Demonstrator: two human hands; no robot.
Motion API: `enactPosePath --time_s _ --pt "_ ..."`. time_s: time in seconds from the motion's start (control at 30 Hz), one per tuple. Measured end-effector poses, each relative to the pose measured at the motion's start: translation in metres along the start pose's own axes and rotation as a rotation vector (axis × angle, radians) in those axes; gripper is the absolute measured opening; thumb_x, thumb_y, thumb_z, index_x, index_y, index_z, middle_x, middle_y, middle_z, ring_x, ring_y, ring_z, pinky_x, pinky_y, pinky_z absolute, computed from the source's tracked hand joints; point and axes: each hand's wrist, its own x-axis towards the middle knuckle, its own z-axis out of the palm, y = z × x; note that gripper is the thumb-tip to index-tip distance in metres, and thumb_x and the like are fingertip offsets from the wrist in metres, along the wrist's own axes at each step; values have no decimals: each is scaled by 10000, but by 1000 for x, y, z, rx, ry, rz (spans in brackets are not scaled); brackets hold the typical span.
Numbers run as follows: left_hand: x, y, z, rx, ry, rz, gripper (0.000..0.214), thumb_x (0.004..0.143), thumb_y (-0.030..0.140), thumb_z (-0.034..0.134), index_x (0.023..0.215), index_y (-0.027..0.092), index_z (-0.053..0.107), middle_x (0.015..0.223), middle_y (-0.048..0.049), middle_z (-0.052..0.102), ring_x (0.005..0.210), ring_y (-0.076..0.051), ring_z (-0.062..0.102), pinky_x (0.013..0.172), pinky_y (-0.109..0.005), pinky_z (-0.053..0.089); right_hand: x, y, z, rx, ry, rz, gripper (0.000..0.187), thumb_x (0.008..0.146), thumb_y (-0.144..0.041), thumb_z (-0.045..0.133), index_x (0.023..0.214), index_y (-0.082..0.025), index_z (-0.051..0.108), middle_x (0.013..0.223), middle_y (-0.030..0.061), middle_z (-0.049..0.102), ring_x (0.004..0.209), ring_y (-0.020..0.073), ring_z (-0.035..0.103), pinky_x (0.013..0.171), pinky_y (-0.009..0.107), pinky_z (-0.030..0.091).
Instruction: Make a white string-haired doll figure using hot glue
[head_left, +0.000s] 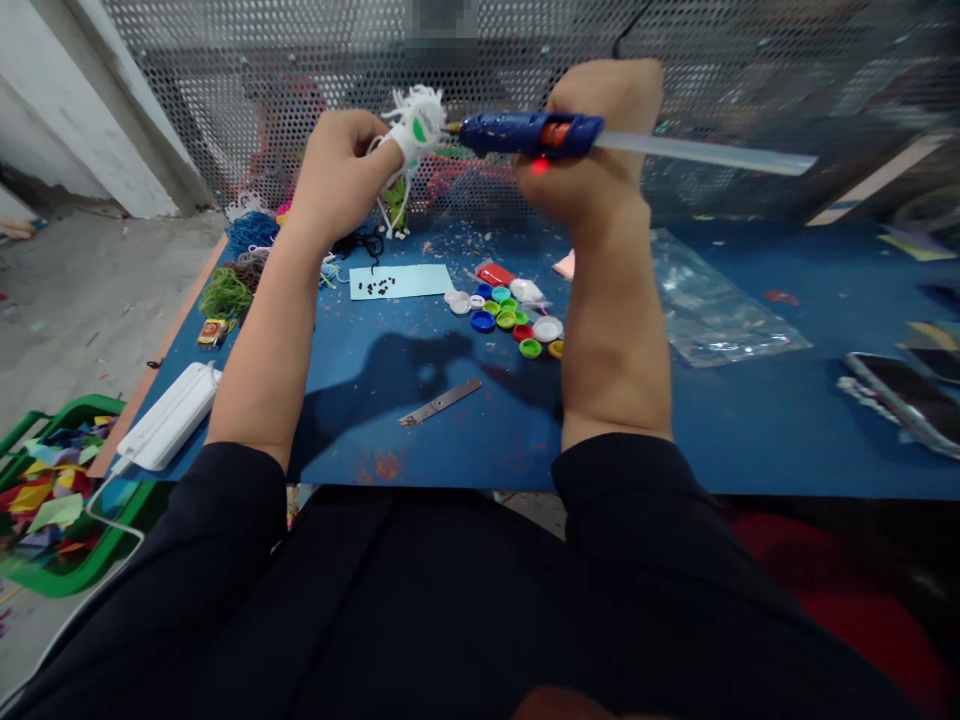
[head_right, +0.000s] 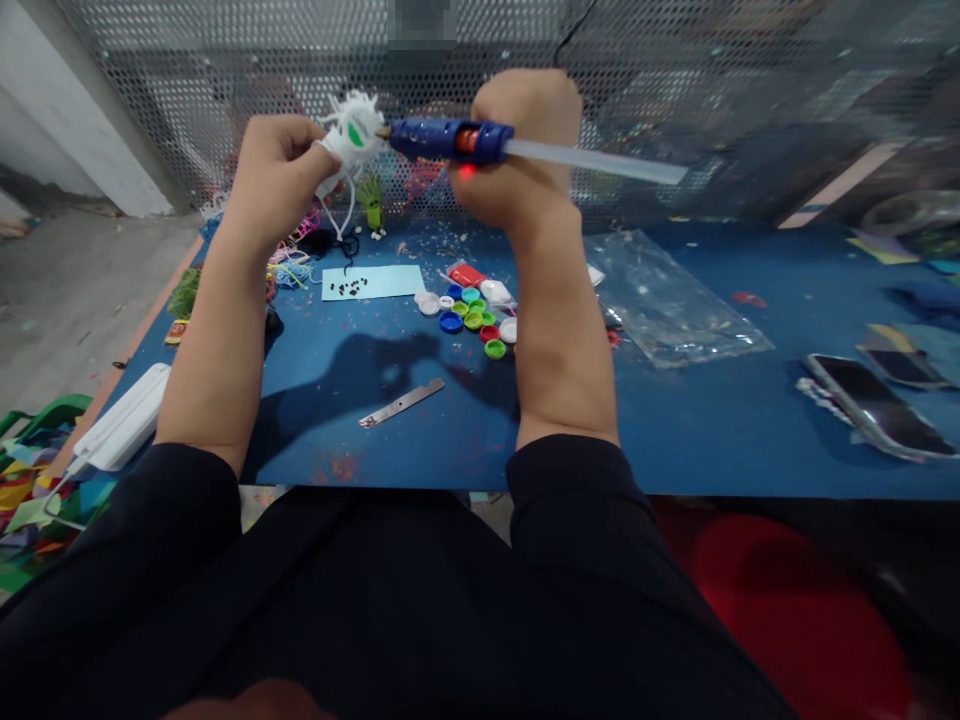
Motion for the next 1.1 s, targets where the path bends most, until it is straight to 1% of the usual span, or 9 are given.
enactPosePath --time_s 0.07,0.17,0.27,0.37,0.53,0.67,0.83,0.97,1.1 --pt "-1 1 1 4 10 6 222 757 442 645 580 310 632 665 -23 617 711 -219 502 632 -422 294 1 1 1 -1 10 -14 216 762 -251 644 904 -189 795 997 148 789 891 293 696 692 366 325" --pt "-1 4 1 4 2 -9 217 744 433 631 570 304 640 651 -15 636 701 -214 511 628 -424 304 3 3 4 -26 -16 -16 220 763 -253 655 907 -161 793 990 153 783 864 267 678 679 355 276" --pt "-1 6 -3 2 -41 -41 212 709 500 636 543 373 671 657 4 686 775 -270 593 658 -470 337 5 6 5 1 -2 -11 209 772 -226 672 912 -123 788 1003 157 782 878 254 678 682 351 256" --pt "-1 6 -4 -7 -44 -62 191 680 539 647 537 423 695 646 1 695 865 -322 649 674 -502 351 5 9 7 85 27 -42 165 772 -208 684 888 -137 778 1014 145 785 896 250 672 704 353 275" --pt "0 3 0 -53 -16 -48 192 719 470 651 575 347 680 669 -16 668 681 -243 566 629 -447 368 3 12 11 201 78 -103 122 775 -222 689 862 -161 750 1015 122 774 906 232 651 722 345 287" --pt "1 0 1 -50 -13 -44 200 764 416 647 600 302 644 663 -12 656 664 -201 526 617 -411 354 2 12 14 199 118 -107 122 745 -249 689 828 -175 738 990 102 780 893 221 652 718 354 285" --pt "0 -1 1 -55 -33 -25 222 787 414 658 601 295 639 647 -22 634 651 -194 497 625 -420 337 2 13 15 182 123 -140 178 782 -266 641 883 -204 774 1005 95 786 901 234 656 718 354 321" --pt "0 1 2 -22 -15 -44 241 777 427 641 572 300 624 630 -13 636 655 -198 494 624 -418 329 2 13 14 131 88 -141 238 749 -231 669 942 -175 796 1034 108 791 963 262 713 715 359 344" --pt "1 -2 -1 -13 -24 -79 271 746 495 646 528 335 628 624 -3 647 660 -214 516 638 -440 338 2 22 8 236 75 -133 223 769 -187 664 967 -203 765 1107 103 768 1083 291 698 880 405 477"
